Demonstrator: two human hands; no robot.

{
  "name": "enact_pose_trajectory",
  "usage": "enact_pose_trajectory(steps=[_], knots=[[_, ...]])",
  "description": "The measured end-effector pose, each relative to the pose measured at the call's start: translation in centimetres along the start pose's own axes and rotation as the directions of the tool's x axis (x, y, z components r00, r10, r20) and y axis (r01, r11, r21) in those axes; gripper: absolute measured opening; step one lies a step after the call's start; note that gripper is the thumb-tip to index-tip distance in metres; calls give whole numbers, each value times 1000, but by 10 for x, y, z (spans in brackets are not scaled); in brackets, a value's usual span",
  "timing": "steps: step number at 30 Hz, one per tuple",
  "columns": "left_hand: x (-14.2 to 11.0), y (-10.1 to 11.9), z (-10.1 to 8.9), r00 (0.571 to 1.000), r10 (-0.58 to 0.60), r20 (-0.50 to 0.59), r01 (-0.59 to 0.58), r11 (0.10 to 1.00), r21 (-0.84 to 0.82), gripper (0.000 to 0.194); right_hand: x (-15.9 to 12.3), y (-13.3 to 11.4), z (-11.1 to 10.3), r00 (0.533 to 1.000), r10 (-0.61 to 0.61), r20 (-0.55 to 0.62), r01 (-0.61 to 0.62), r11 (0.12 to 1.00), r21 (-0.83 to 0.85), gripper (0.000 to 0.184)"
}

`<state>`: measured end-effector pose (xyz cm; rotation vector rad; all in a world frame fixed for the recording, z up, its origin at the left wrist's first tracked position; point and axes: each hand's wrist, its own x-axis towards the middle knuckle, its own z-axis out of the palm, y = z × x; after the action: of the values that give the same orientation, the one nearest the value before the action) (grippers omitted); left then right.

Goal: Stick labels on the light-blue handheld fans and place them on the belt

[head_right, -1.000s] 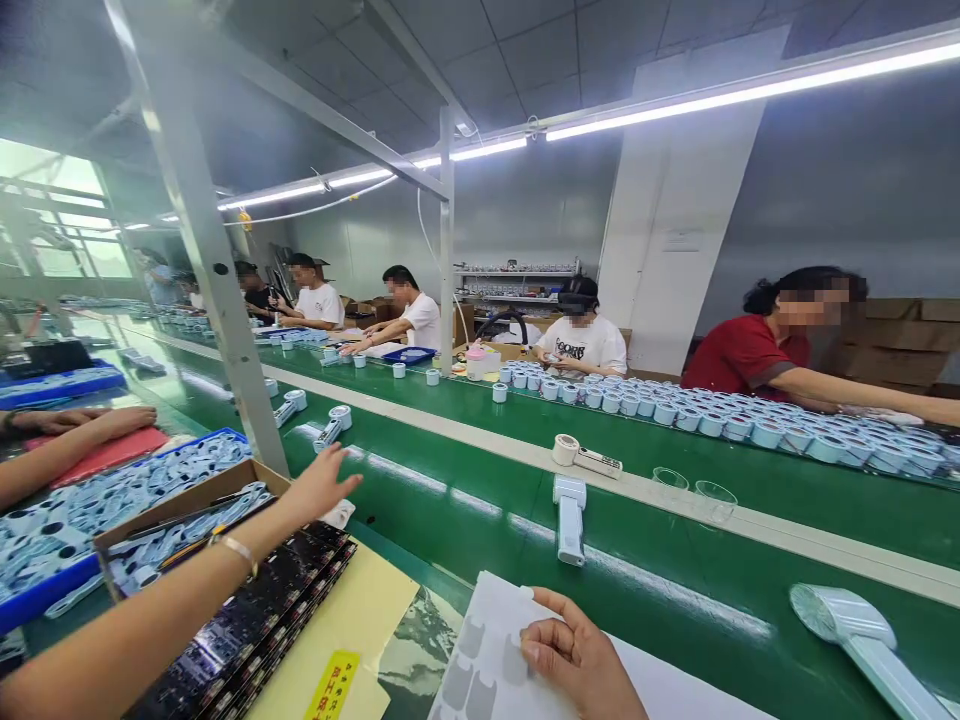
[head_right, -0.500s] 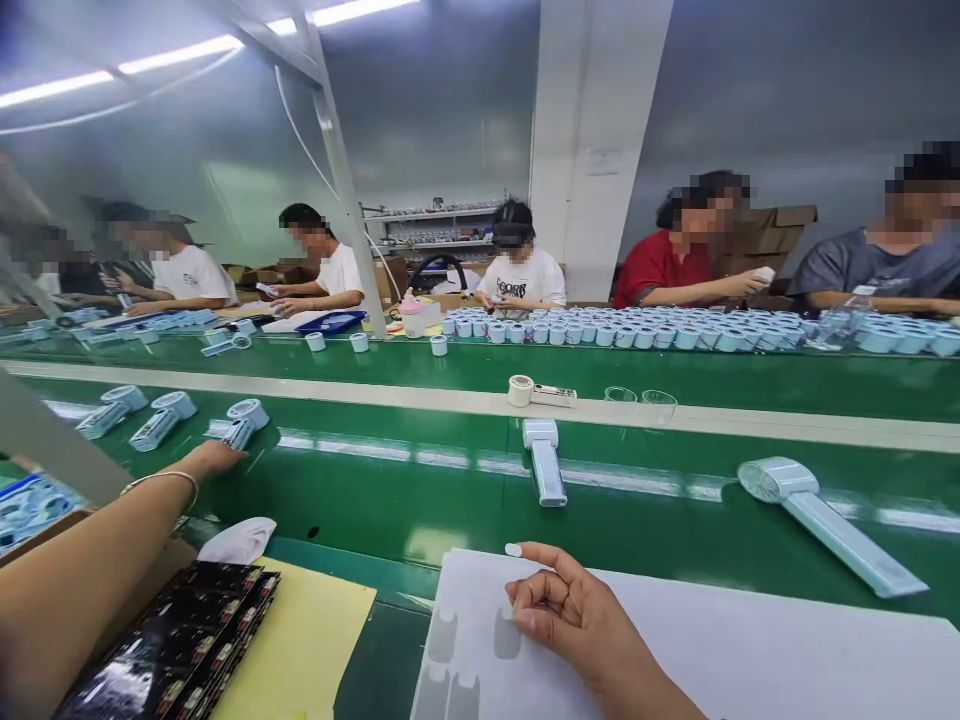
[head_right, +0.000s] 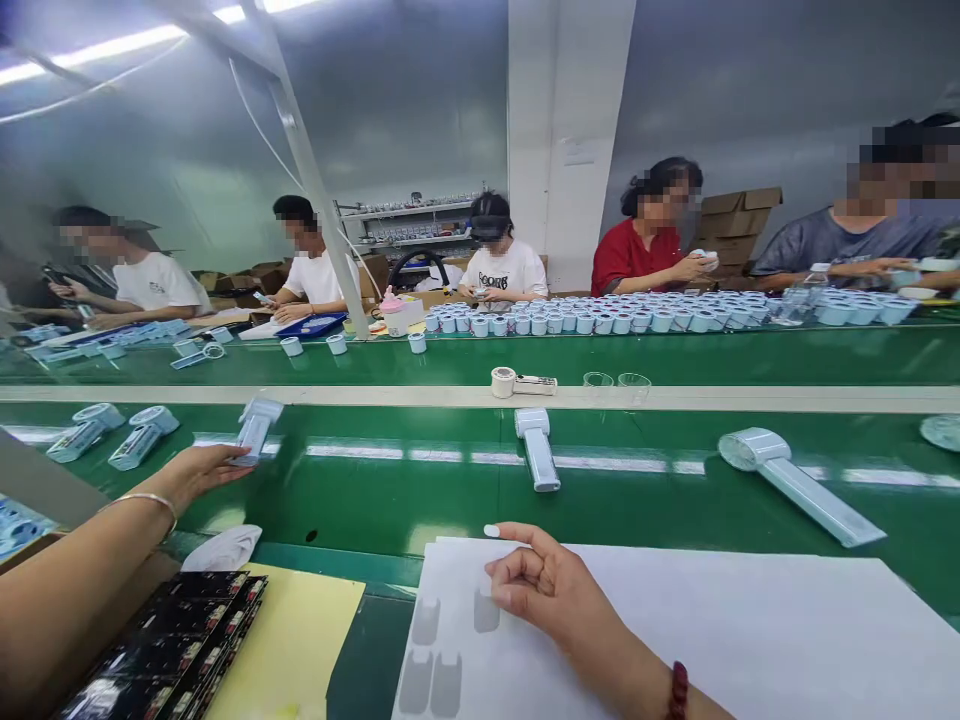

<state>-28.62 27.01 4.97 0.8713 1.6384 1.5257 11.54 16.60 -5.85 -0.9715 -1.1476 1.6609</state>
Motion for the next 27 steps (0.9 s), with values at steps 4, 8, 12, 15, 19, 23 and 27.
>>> enact_pose_trajectory(steps=[4,8,12,15,19,23,27], knots=[[-64,12,26,992,-75,101,89,985,-148,17,1,-6,3,999,-34,6,34,999,-1,54],[-141,15,40,981,-68,179,123,940,-319,28,1,-10,5,999,-48,3,48,999,-15,58],[-210,4,40,935,-53,350,220,862,-456,56,4,-14,6,998,-54,8,55,998,-32,59],[-247,-9,40,914,-35,403,221,878,-424,64,0,-23,11,998,-59,-8,58,997,-46,57],[-281,-31,46,905,-132,404,276,906,-321,49,-34,-48,23,996,-90,-13,89,994,-68,56],[-311,-50,58,840,-252,481,431,848,-308,41,-93,-61,35,996,-87,1,87,993,-77,61],[-332,-51,81,819,-456,347,566,742,-359,27,-140,-49,41,993,-118,-3,118,992,-37,62]])
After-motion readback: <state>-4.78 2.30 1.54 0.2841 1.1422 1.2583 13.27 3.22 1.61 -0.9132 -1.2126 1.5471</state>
